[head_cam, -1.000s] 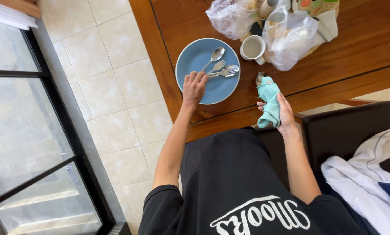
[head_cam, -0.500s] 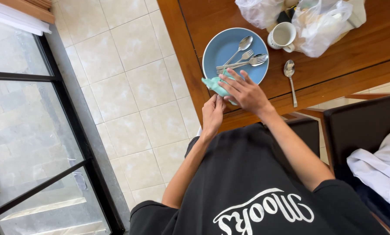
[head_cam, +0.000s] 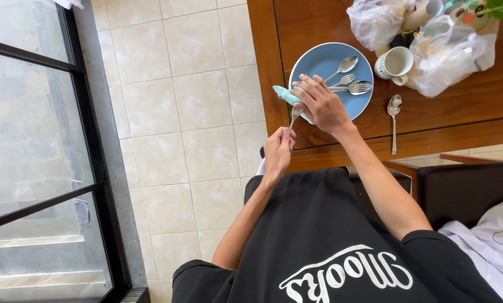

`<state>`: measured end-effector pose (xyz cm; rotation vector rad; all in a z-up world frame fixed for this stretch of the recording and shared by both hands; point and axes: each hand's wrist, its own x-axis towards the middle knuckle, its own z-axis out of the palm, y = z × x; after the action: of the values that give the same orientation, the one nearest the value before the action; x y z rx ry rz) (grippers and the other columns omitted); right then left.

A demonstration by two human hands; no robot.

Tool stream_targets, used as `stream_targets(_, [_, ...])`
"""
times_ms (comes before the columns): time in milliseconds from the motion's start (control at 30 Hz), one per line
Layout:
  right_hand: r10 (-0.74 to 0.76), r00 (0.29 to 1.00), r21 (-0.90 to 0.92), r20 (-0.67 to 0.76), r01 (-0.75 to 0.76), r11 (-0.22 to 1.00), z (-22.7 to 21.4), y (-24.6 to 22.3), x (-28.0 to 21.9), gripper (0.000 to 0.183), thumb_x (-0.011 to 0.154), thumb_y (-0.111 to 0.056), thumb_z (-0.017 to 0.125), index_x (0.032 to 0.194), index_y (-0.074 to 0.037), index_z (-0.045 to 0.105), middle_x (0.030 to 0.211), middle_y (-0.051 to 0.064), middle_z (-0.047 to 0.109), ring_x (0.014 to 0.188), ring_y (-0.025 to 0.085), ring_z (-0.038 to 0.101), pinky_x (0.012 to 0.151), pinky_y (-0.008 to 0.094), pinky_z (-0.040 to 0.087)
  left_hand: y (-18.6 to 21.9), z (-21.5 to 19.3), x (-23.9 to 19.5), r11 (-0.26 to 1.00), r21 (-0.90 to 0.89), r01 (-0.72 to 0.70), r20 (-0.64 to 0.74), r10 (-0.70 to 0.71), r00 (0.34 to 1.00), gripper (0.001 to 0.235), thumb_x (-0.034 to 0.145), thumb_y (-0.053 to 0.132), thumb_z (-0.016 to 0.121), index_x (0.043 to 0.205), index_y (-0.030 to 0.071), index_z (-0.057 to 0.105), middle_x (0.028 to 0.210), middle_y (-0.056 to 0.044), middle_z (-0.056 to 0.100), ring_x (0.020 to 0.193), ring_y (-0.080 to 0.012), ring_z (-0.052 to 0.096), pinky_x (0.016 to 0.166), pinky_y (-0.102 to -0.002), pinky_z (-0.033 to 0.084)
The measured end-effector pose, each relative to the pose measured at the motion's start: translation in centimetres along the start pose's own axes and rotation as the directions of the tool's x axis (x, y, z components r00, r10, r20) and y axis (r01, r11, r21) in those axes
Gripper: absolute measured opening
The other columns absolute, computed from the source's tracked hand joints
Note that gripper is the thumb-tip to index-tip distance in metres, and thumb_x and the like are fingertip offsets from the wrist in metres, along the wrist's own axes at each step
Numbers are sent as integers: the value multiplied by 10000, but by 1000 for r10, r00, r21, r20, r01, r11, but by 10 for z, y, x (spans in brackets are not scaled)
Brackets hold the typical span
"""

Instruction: Drying various pieces of cutlery, plates, and a mug using a cloth on a wooden dining table.

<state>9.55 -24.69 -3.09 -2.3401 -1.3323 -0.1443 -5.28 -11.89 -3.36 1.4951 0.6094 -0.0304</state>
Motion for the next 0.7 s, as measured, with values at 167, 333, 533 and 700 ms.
stream_targets(167, [-42,998,24,-49,43,999,11,-31,-8,413,1027,-216,665,1401,-47,609,1505,143,579,1451,319,497,1225,481,391,-12,-3,3,979,-180,97,3,-98,995,391,1114,251,425,888,10,634,598,28,492,528,-53,394,482,-256,318])
stream_targets(333, [-35,999,19,-35,35,999,14,-20,-17,441,962,-183,687,1386,-74,630,1511,135,571,1440,311,490,1199,464,414,-31,-2,2,998,-53,20,1,-20,1000,354,1104,212,438,894,9,638,600,20,515,551,-43,435,506,-236,354])
stream_targets(533, [122,990,41,-74,-119,992,13,-26,-25,464,945,-92,705,1401,-57,621,1507,133,571,1447,334,493,1197,439,444,-16,5,8,990,-81,117,49,-113,992,361,1104,221,431,885,15,630,592,19,506,514,-56,402,471,-259,331])
stream_targets(700, [-26,997,-63,-69,22,998,12,-18,-27,412,927,-159,703,1334,-103,671,1459,89,601,1406,293,516,1158,463,478,-18,9,8,998,-27,60,55,-59,997,349,1100,221,442,894,13,631,600,17,522,536,-48,419,490,-257,345])
